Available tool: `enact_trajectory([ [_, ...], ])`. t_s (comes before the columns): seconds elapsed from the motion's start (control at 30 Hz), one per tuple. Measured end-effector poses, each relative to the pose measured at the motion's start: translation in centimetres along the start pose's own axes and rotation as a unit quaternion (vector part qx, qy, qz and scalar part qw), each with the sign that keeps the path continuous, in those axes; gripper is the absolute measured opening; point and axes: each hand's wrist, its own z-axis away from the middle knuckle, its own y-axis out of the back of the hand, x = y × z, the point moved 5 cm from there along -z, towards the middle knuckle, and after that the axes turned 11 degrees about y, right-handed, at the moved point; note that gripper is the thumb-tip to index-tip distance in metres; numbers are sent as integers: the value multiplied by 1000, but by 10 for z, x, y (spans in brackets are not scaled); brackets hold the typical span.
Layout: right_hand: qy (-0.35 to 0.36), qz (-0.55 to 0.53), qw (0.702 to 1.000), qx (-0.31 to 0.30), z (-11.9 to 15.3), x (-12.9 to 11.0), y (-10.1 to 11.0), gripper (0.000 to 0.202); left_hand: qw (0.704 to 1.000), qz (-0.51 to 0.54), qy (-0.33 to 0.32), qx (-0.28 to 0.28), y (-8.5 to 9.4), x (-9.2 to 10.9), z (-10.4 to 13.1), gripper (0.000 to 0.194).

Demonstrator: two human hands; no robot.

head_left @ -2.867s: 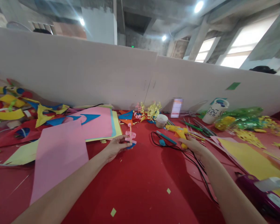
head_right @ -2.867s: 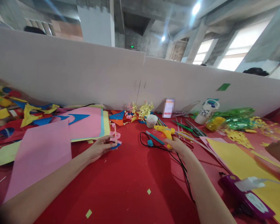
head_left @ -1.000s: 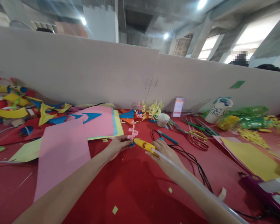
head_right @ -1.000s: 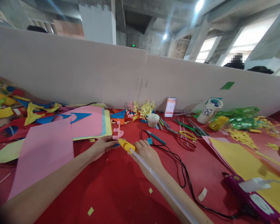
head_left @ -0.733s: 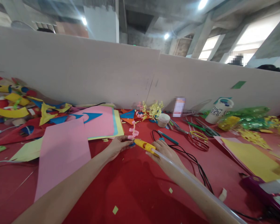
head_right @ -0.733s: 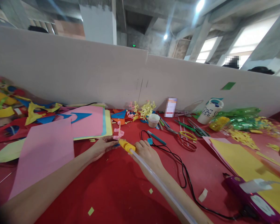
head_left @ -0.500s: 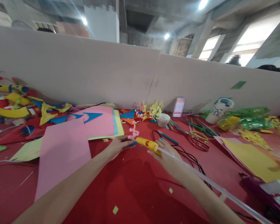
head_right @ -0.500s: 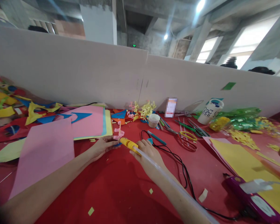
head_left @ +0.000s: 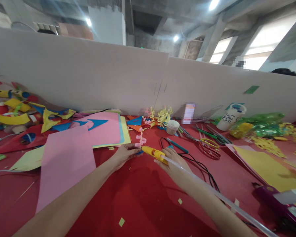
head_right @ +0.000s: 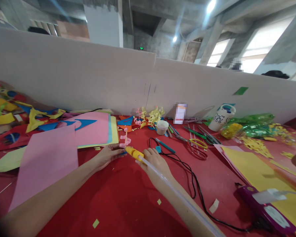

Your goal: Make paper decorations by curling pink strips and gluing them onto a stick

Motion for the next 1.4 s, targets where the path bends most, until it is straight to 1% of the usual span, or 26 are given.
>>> enact_trajectory([
  [0.13, 4, 9, 1000, -9, -1, -1, 1, 14, 1000, 4, 0, -5, 0, 0, -1, 29],
  [0.27, -6, 21, 1000, -2, 0, 0, -1, 12, 1000, 3, -2, -11, 0, 0, -2, 27],
  [0.57, -5, 4, 1000, -18, 2, 0, -1, 8, 1000, 8, -1, -6, 0, -1, -2, 27],
  [0.67, -15, -6, 1000, -24, 2, 2, -3, 8, 1000, 4, -1, -6, 1, -1, -2, 28],
  [0.77, -25, -13, 999, -16, 3, 3, -4, 9, 1000, 1, 0, -8, 0, 0, -2, 28],
  [0.87, -17, -36, 999, 19, 4, 4, 0, 14, 1000, -1, -2, -6, -2, 2, 0, 27],
  [0.97, -56, -91, 993, 43, 5, 9, 9, 17, 1000, -2, -4, 1, -3, 3, 3, 26],
  [1.03, -99, -131, 986, 40, 6, 15, 14, 19, 1000, 3, -4, 9, -3, 3, 4, 25],
  [1.1, -126, -158, 979, 39, 7, 21, 18, 21, 1000, 8, -4, 15, -2, 3, 4, 24],
  [1.27, -152, -190, 969, 43, 8, 38, 19, 25, 1000, -6, -12, 0, -2, 4, 4, 21],
  [1.4, -188, -214, 957, 56, 13, 56, 18, 32, 1000, -10, -24, -5, -3, 4, 4, 21],
])
